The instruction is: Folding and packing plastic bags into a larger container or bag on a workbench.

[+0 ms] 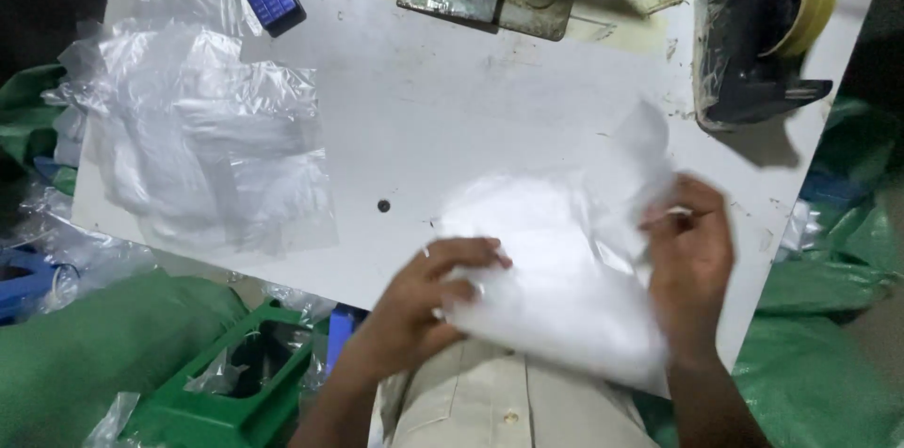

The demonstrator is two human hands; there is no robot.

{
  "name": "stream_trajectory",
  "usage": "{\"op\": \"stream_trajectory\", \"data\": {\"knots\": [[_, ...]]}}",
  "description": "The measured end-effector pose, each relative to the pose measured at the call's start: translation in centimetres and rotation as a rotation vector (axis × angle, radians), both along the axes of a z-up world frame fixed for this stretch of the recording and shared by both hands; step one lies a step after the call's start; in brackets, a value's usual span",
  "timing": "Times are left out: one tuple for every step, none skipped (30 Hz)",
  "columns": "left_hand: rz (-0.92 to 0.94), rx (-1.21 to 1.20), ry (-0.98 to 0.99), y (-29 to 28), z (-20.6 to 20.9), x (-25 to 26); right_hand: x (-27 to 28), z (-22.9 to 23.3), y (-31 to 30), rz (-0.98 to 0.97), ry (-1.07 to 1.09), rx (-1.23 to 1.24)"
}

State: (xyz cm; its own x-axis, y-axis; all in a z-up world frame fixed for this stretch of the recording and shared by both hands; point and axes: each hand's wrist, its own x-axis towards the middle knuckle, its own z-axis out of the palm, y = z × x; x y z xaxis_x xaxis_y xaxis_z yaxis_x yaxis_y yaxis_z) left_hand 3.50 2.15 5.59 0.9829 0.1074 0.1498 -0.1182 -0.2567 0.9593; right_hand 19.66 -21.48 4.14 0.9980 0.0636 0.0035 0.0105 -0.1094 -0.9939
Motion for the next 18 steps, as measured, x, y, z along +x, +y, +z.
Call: {"op": "stream_trajectory", "data": {"knots": [[-0.100, 0.068, 0.019, -0.8, 0.6, -0.8, -1.1, 0.1, -0.8, 0.462, -0.002, -0.124], [-0.200, 0.137, 0.038, -1.6, 1.2, -1.6, -2.1, 0.2, -1.5, 0.925, 0.001, -0.250], [-0.202, 0.144, 0.038, -1.7, 0.8, -2.2, -2.0, -0.4, -1.6, 0.923, -0.003, -0.244], [-0.304, 0.031, 0.173, -1.8, 0.4, -2.8, -1.9, -1.0, -1.7, 1.213, 0.171, -0.091], [-0.411, -0.098, 0.312, -2.2, -0.1, -3.8, -2.2, -1.5, -2.2, 1.490, 0.366, 0.068], [-0.415, -0.105, 0.317, -1.7, -0.1, -3.6, -1.3, -1.6, -2.5, 1.485, 0.376, 0.068], [-0.354, -0.063, 0.410, -1.8, 0.0, -3.7, -0.4, -1.5, -3.1, 1.366, 0.471, 0.136], [-0.293, -0.021, 0.505, -1.8, 0.3, -4.0, 0.5, -1.3, -3.6, 1.241, 0.560, 0.200], [-0.260, -0.021, 0.501, -2.1, 0.7, -3.9, -0.6, -1.4, -5.7, 1.274, 0.556, 0.195], [-0.250, -0.116, 0.531, -2.4, 1.3, -3.8, -1.5, -1.3, -7.9, 1.306, 0.782, -0.553], [-0.247, -0.192, 0.554, -1.9, 1.9, -3.4, -2.3, -1.8, -9.5, 1.193, 0.916, -1.309], [-0.221, -0.171, 0.542, -1.7, 2.0, -2.9, -1.9, -2.2, -6.7, 1.207, 0.877, -1.307], [-0.264, -0.155, 0.648, -1.8, 2.2, -2.7, -3.0, -1.8, -5.0, 1.063, 0.972, -0.858], [-0.308, -0.138, 0.754, -2.0, 2.3, -2.5, -3.8, -1.7, -3.4, 0.893, 1.017, -0.418], [-0.337, -0.142, 0.761, -2.3, 1.4, -2.8, -4.0, -0.9, -2.6, 0.865, 1.033, -0.413], [-0.267, -0.129, 0.780, -2.6, 0.5, -3.2, -4.1, -0.1, -1.7, 0.717, 0.839, -0.548], [-0.170, -0.116, 0.792, -3.0, -0.5, -3.6, -3.5, 0.5, -0.6, 0.589, 0.633, -0.681], [-0.173, -0.119, 0.794, -3.1, -1.0, -3.8, -3.9, 0.5, -1.4, 0.587, 0.637, -0.684]]}}
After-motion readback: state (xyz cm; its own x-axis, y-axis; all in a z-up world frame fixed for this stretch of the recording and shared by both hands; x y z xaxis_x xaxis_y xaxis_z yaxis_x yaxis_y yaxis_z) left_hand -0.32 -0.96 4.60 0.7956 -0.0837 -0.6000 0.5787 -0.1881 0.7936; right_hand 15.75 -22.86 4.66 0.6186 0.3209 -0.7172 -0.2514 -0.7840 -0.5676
